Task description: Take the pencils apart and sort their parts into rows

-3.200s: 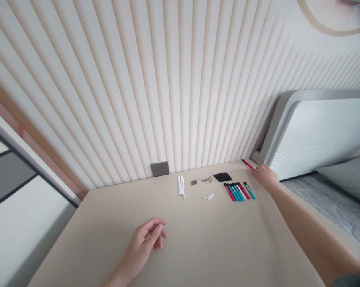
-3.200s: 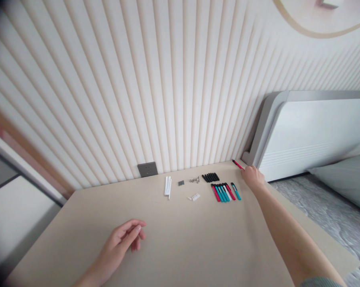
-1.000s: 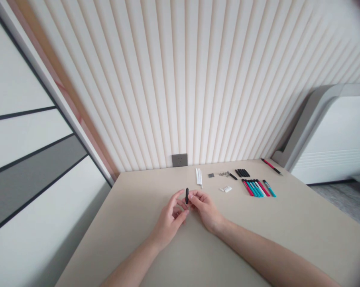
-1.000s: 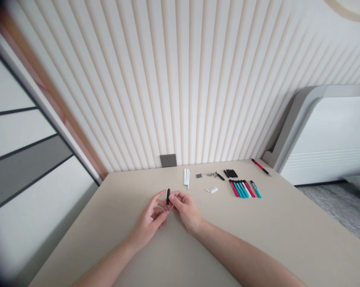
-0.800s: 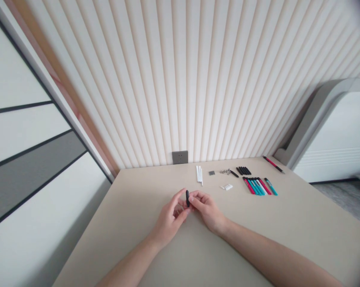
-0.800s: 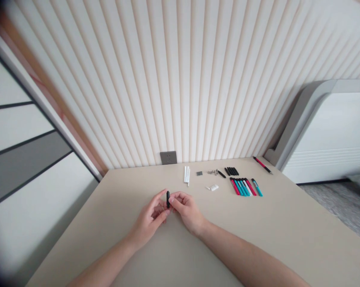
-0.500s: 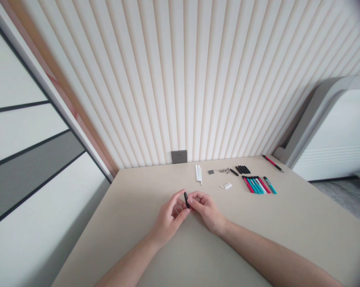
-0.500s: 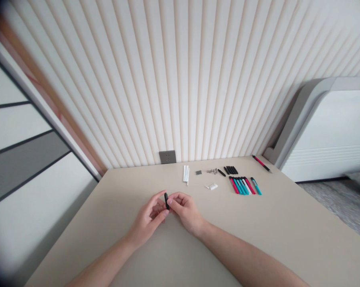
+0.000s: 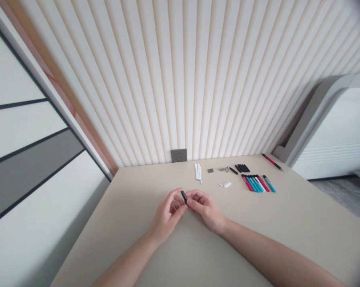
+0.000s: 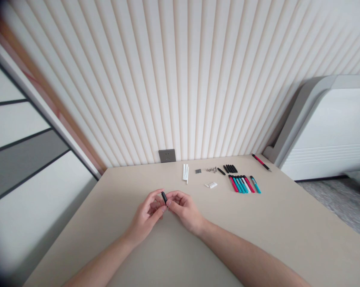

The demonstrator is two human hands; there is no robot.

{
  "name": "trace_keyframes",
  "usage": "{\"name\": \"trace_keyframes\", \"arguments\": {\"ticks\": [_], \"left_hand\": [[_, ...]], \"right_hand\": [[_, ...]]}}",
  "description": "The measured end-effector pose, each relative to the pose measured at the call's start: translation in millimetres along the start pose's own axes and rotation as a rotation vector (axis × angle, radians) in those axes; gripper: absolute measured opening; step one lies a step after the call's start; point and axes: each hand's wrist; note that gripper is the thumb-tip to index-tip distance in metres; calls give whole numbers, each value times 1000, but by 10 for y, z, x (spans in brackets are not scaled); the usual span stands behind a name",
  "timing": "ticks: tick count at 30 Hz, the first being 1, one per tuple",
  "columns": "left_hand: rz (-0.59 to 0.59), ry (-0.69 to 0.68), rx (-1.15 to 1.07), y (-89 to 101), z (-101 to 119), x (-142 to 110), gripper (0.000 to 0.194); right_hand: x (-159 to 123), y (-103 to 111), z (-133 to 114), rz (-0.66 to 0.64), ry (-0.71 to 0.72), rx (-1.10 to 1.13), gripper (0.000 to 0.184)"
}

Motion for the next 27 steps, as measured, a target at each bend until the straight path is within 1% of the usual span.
{"name": "trace_keyframes", "arguments": {"ticks": [3, 7, 9, 12, 15, 19, 22, 27], "left_hand": [[23, -11, -2, -2, -9, 1, 40], [68, 20, 35, 7, -13, -3, 35], [81, 38, 62, 11, -2, -7, 32], [69, 60, 121, 13, 36, -8, 28], [50, 54, 187, 6, 78, 0, 24], [53, 29, 231, -14, 99, 16, 18], [42, 18, 243, -27, 104, 23, 18], [-11, -2, 245, -32, 120, 27, 21]], "right_hand": [[4, 24, 15, 16, 14, -47, 34], [2, 60, 22, 30, 21, -101, 32], [6, 82, 18, 59, 20, -123, 33], [22, 122, 21, 129, 20, -157, 34], [30, 162, 35, 174, 60, -204, 34], [0, 183, 47, 187, 129, -375, 28], [-42, 163, 49, 191, 201, -525, 22], [-90, 142, 8, 105, 301, -697, 17]]}}
Point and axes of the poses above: each hand's wrist, its own x-axis towards the middle knuckle, its own y-axis out of the back of the hand, z = x × y, and after that the axes turned 1 degree about x, right-handed
